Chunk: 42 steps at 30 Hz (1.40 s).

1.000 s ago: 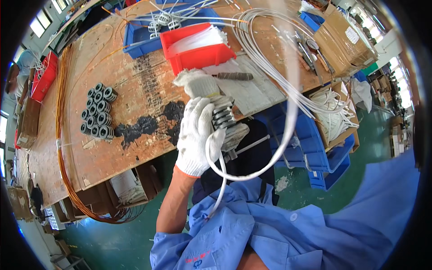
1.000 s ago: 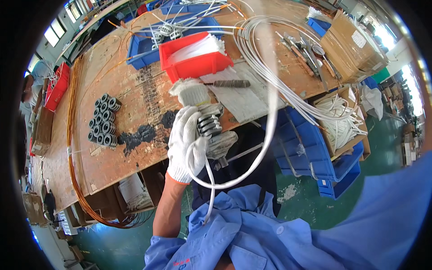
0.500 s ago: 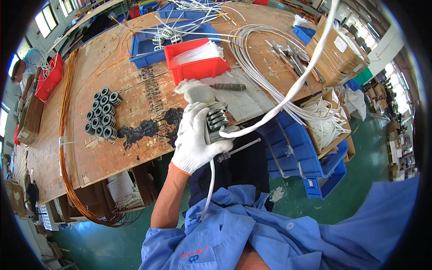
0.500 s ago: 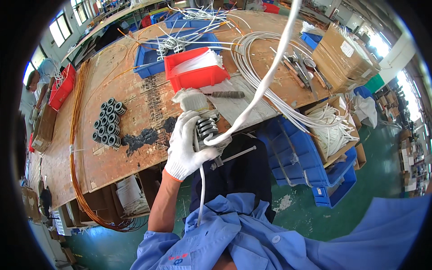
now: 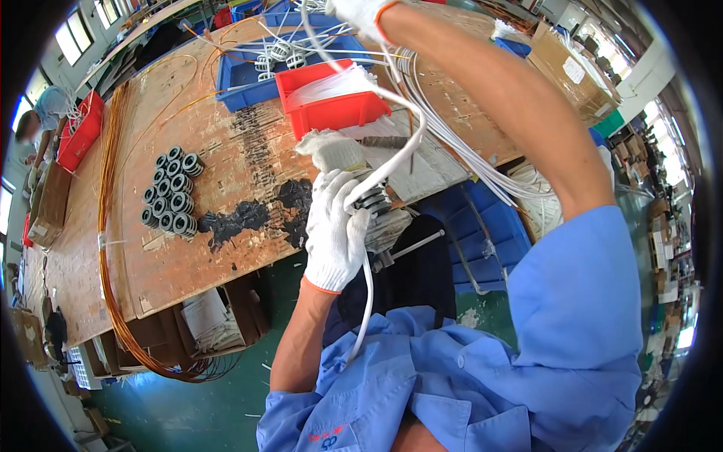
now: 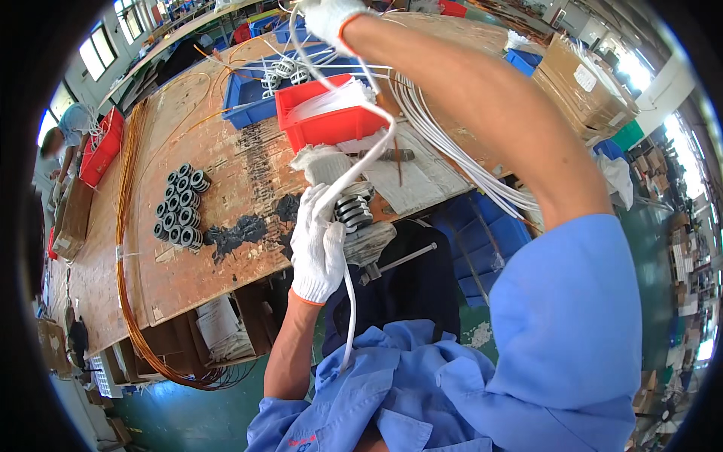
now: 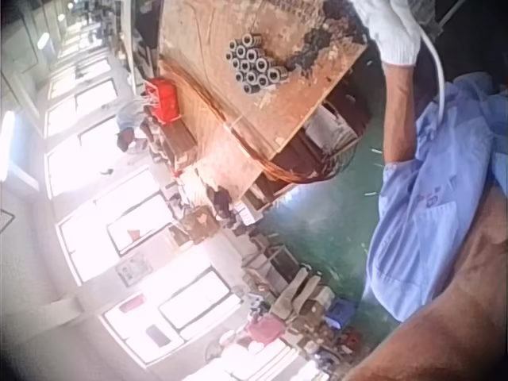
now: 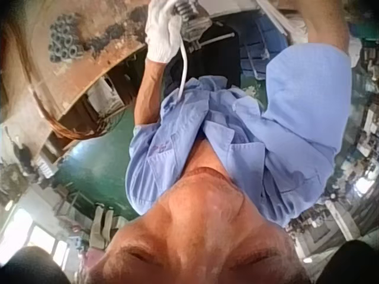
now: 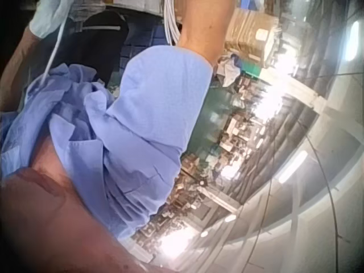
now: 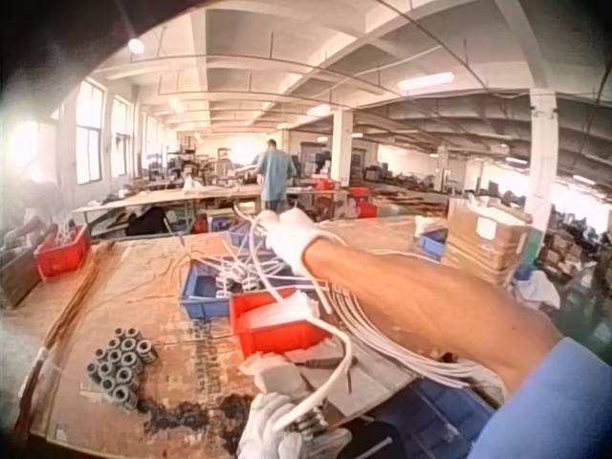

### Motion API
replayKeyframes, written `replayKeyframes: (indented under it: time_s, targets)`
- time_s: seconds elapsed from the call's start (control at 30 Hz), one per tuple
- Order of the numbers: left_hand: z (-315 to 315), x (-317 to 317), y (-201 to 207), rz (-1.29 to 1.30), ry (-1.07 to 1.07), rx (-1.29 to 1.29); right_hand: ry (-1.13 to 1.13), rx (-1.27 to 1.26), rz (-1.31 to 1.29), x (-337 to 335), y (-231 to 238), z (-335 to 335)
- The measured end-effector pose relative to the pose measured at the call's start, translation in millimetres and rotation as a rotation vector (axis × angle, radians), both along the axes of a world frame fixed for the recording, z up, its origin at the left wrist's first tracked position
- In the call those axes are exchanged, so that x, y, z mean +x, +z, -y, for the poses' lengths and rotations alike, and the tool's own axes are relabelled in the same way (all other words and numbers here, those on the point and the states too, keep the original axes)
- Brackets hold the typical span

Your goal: The worker is winding white tubing around a metal component fixed in a vice on a workbench.

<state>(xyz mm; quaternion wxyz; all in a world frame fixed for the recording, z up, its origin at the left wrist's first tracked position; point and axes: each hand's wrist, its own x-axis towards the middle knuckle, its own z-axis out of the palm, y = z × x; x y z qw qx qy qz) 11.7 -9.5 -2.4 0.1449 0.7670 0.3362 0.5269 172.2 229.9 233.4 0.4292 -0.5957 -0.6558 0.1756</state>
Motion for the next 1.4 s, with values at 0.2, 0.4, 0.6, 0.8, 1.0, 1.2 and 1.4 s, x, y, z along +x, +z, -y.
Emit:
replayKeyframes:
  time_s: [0.2, 0.4, 0.6, 0.8, 1.0, 1.2, 1.4]
  targets:
    - [-1.1, -2.0, -5.0, 0.028, 0.004, 0.022, 0.228, -0.249, -0.019, -19.8, 5.3, -27.5]
    - [-3.5, 9.1, 4.8, -0.028, -0.065, 0.003, 0.187, 0.396, 1.468, 71.8, 94.7, 5.5]
    - [6.8, 14.6, 9.2, 0.144, -0.047, -0.223, -0.6, -0.227, 2.044, 217.3, 166.0, 139.2]
    - [8.2, 25.5, 18.2, 0.191, -0.072, -0.271, 0.352, -1.183, 1.858, 165.2, 97.7, 345.1]
    - [15.5, 20.6, 29.7, 0.268, -0.054, -0.348, 0.919, -0.622, 0.443, 135.2, 161.9, 354.4]
    - [5.4, 10.3, 18.5, 0.31, -0.048, -0.295, 0.054, 0.889, 0.066, 92.8, 201.9, 263.8]
    - [4.4, 15.2, 8.2, 0.29, -0.071, -0.17, 0.097, 0.523, -0.329, 28.7, 155.5, 114.0]
